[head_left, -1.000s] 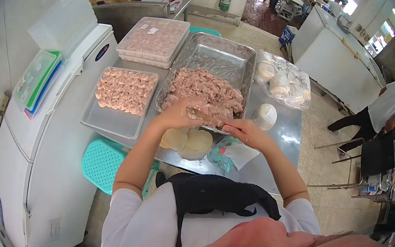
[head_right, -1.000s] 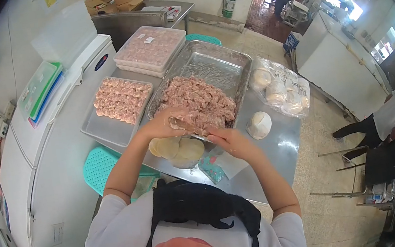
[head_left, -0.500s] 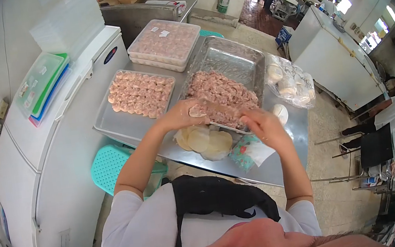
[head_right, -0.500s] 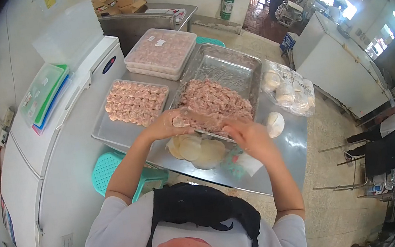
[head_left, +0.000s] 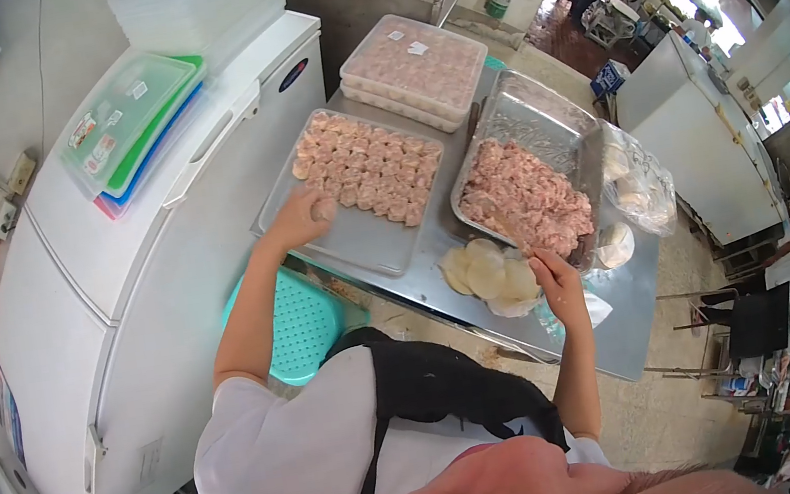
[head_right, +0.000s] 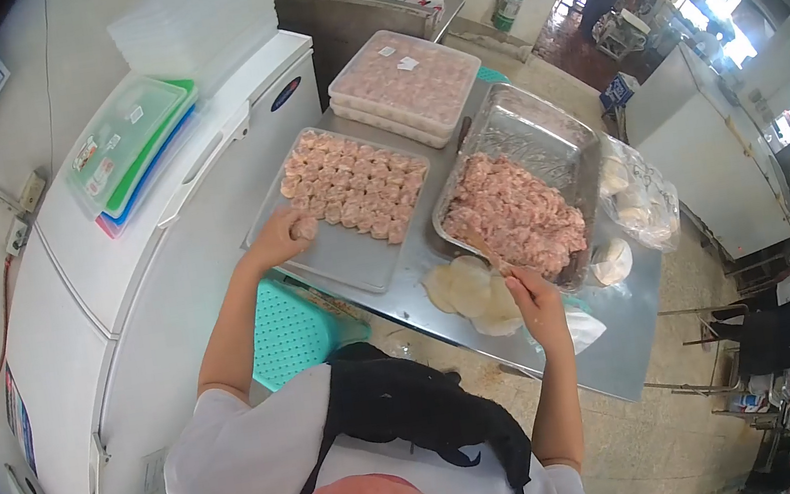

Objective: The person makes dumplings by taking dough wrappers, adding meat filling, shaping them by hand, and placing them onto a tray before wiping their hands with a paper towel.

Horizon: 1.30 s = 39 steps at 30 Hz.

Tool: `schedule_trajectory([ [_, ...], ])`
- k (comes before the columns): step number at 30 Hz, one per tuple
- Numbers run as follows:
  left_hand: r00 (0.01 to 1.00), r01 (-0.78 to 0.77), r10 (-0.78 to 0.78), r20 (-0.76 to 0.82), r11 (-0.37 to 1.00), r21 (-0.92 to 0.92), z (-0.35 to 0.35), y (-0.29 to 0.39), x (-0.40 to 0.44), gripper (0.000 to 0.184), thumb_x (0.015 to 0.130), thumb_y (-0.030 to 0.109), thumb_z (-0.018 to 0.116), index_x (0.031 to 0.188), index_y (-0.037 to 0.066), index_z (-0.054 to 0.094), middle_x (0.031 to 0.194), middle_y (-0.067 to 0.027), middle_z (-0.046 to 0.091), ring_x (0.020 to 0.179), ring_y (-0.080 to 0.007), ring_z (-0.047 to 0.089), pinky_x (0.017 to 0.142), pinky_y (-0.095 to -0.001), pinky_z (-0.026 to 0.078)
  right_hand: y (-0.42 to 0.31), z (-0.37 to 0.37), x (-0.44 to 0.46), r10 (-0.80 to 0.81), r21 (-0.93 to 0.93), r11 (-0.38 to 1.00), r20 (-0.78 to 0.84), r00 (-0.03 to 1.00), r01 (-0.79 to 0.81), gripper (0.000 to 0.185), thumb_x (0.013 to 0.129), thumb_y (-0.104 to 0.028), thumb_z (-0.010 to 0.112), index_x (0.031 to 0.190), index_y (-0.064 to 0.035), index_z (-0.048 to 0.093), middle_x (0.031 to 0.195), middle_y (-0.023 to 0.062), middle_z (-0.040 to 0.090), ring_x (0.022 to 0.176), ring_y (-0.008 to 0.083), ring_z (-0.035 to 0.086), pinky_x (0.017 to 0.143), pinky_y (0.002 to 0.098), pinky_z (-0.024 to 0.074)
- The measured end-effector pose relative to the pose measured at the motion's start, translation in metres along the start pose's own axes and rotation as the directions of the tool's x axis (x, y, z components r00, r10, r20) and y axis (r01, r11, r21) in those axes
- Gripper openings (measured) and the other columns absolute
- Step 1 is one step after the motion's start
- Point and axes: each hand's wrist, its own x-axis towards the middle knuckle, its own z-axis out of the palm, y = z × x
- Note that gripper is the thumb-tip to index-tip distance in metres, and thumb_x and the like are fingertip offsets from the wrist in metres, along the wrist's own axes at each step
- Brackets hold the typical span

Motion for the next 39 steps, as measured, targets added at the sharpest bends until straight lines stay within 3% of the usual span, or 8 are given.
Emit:
schedule_trajectory([
  [4, 0.972, 0.202, -0.173, -0.159, 0.961, 0.191, -0.011, -0.037, 0.003, 0.038, 0.073, 0.016, 0.066, 0.108, 0.005, 0.057, 0.104, -0.0188, 0.056, 0.100, -0.0361, 0.057, 0.084, -0.0453, 0.048, 0.001, 0.018, -0.017, 0.212, 0.094, 0.973, -0.026, 0.977, -0.209, 0.028, 0.093, -0.022, 0.062, 0.110, -0.0011, 0.067, 0.075, -0.0001, 0.058, 0.066, 0.0073, 0.051, 0.062, 0.0231, 0.0424],
  [10, 0.954, 0.259, -0.188, -0.234, 0.910, 0.324, 0.001, -0.044, 0.037, 0.040, 0.077, 0.021, 0.068, 0.112, 0.008, 0.054, 0.106, -0.0144, 0.057, 0.105, -0.0328, 0.056, 0.084, -0.0466, 0.048, -0.007, 0.035, -0.014, 0.192, 0.131, 0.974, -0.062, 0.979, -0.183, 0.029, 0.095, -0.023, 0.059, 0.115, -0.0024, 0.066, 0.066, -0.0057, 0.049, 0.054, 0.0023, 0.039, 0.048, 0.0193, 0.0298],
  [13, 0.954, 0.124, 0.036, -0.296, 0.856, 0.502, -0.002, -0.053, 0.039, 0.035, 0.076, 0.023, 0.070, 0.107, 0.011, 0.058, 0.114, -0.0116, 0.057, 0.113, -0.0299, 0.051, 0.089, -0.0456, 0.043, -0.014, 0.034, -0.013, 0.265, 0.137, 0.958, -0.072, 0.962, -0.253, 0.030, 0.094, -0.024, 0.061, 0.113, -0.0013, 0.067, 0.071, -0.0029, 0.055, 0.064, 0.0059, 0.048, 0.059, 0.0218, 0.0401],
  [16, 0.948, 0.068, 0.102, -0.301, 0.859, 0.508, -0.011, -0.058, 0.031, 0.027, 0.075, 0.022, 0.070, 0.099, 0.012, 0.063, 0.132, -0.0100, 0.051, 0.121, -0.0303, 0.045, 0.094, -0.0447, 0.038, -0.015, 0.031, -0.014, 0.274, 0.166, 0.952, -0.101, 0.956, -0.255, 0.031, 0.094, -0.025, 0.060, 0.113, -0.0011, 0.066, 0.070, -0.0036, 0.053, 0.063, 0.0054, 0.047, 0.058, 0.0212, 0.0389],
  [22, 0.923, -0.031, 0.238, -0.301, 0.828, 0.559, -0.015, -0.080, 0.046, 0.018, 0.070, 0.022, 0.074, 0.085, 0.015, 0.066, 0.140, -0.0108, 0.044, 0.128, -0.0311, 0.039, 0.098, -0.0446, 0.035, -0.005, 0.020, -0.014, 0.327, 0.234, 0.924, -0.078, 0.942, -0.301, 0.030, 0.094, -0.024, 0.060, 0.112, 0.0003, 0.066, 0.070, -0.0046, 0.052, 0.063, 0.0046, 0.045, 0.057, 0.0203, 0.0372],
  [28, 0.982, -0.039, 0.123, -0.141, 0.870, 0.491, -0.035, -0.072, 0.042, 0.050, 0.059, 0.021, 0.083, 0.103, 0.017, 0.059, 0.147, -0.0119, 0.032, 0.135, -0.0342, 0.031, 0.106, -0.0478, 0.030, -0.001, 0.003, -0.008, 0.290, 0.243, 0.933, -0.073, 0.954, -0.265, 0.031, 0.094, -0.024, 0.061, 0.113, 0.0010, 0.065, 0.070, -0.0048, 0.051, 0.064, 0.0041, 0.044, 0.057, 0.0202, 0.0366],
  [31, 0.970, 0.070, 0.051, -0.240, 0.880, 0.471, -0.026, -0.060, 0.031, 0.065, 0.055, 0.022, 0.086, 0.111, 0.018, 0.053, 0.149, -0.0138, 0.028, 0.136, -0.0354, 0.029, 0.108, -0.0503, 0.028, 0.019, -0.008, -0.008, 0.299, 0.214, 0.938, -0.104, 0.948, -0.272, 0.033, 0.094, -0.024, 0.061, 0.114, 0.0015, 0.065, 0.068, -0.0060, 0.049, 0.061, 0.0038, 0.043, 0.055, 0.0206, 0.0358],
  [39, 0.909, 0.242, -0.027, -0.416, 0.847, 0.474, 0.020, -0.076, 0.048, 0.059, 0.061, 0.027, 0.083, 0.111, 0.015, 0.053, 0.149, -0.0161, 0.028, 0.136, -0.0376, 0.028, 0.108, -0.0516, 0.027, 0.046, -0.048, -0.004, 0.288, 0.220, 0.934, -0.002, 0.958, -0.281, 0.031, 0.096, -0.028, 0.057, 0.109, -0.0007, 0.066, 0.062, -0.0055, 0.047, 0.055, 0.0038, 0.040, 0.050, 0.0225, 0.0316],
])
